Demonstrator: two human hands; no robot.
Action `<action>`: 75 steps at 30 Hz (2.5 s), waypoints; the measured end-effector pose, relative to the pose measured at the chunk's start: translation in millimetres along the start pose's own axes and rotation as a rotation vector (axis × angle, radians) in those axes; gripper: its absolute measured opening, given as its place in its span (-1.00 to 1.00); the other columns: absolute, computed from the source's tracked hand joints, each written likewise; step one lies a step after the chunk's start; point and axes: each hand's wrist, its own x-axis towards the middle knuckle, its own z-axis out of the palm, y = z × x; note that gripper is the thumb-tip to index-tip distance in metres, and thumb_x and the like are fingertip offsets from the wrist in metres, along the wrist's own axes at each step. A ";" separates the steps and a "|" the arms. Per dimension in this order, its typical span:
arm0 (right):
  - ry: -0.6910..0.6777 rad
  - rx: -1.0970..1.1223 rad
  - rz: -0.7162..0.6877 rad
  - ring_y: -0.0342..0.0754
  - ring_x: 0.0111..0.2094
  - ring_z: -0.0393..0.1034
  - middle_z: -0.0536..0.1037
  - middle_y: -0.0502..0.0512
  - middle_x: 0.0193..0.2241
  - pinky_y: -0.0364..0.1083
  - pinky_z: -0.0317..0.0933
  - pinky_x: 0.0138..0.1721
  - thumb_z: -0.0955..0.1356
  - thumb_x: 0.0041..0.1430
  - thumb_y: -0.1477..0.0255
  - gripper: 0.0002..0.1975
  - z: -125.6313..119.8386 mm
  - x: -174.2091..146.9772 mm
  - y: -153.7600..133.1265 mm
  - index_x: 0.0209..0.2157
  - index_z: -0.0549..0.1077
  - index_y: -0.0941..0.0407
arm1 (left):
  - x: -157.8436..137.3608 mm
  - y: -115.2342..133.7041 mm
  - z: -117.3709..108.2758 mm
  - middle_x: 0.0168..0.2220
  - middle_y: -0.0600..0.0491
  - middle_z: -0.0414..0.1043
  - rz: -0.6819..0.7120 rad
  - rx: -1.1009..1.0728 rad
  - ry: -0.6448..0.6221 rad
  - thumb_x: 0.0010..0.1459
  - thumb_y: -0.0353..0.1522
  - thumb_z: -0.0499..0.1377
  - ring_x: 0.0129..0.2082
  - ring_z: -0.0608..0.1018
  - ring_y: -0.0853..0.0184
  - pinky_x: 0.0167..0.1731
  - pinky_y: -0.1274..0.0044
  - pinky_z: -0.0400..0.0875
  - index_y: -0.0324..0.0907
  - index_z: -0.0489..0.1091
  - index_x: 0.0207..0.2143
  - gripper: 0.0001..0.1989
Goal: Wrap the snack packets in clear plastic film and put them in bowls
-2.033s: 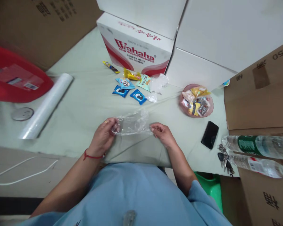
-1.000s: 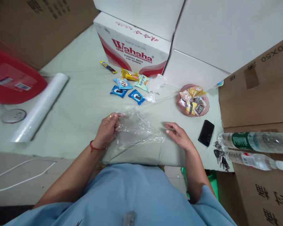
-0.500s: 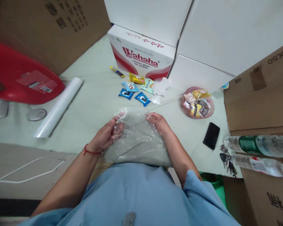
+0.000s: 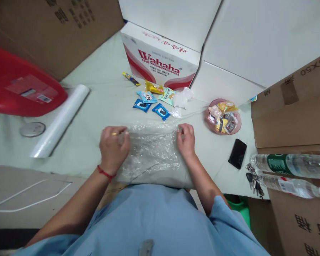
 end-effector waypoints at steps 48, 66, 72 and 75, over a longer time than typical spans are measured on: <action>-0.285 -0.274 -0.078 0.11 -0.08 0.53 0.66 0.19 -0.13 0.03 0.31 0.03 0.15 0.50 0.44 -0.64 86.1 163.5 -53.9 0.10 0.49 0.14 | -13.8 -33.3 21.9 0.56 -0.06 -0.03 0.276 0.287 -0.501 0.52 -0.11 -0.13 0.55 0.11 0.09 0.47 -0.13 -0.37 0.04 0.14 0.49 -0.43; -0.466 -0.415 -0.273 0.31 0.27 0.30 0.47 0.44 0.22 0.31 0.26 0.25 0.14 0.39 0.63 -0.48 131.0 176.0 -68.2 0.29 0.39 0.22 | -13.0 -32.0 22.4 0.56 -0.08 -0.02 0.263 0.263 -0.503 0.51 -0.11 -0.13 0.54 0.13 0.08 0.46 -0.14 -0.32 0.03 0.06 0.52 -0.40; -0.305 0.367 0.149 0.08 -0.08 0.53 0.60 0.16 -0.05 0.17 0.50 0.02 0.34 0.37 0.22 -0.68 69.7 140.1 -47.0 0.04 0.51 0.08 | -13.5 -31.9 26.7 0.58 -0.22 -0.16 0.221 0.273 -0.468 0.48 -0.06 -0.07 0.57 0.04 0.04 0.46 -0.12 -0.30 -0.15 0.07 0.52 -0.32; -0.508 0.647 0.351 0.04 -0.19 0.55 0.61 0.11 -0.16 0.10 0.54 -0.08 0.49 0.14 0.04 -0.55 37.2 85.7 -33.0 -0.11 0.55 0.09 | -13.6 -32.1 27.9 0.57 -0.20 -0.11 0.203 0.263 -0.474 0.47 -0.06 -0.07 0.58 0.00 0.01 0.46 -0.13 -0.34 -0.15 0.10 0.51 -0.32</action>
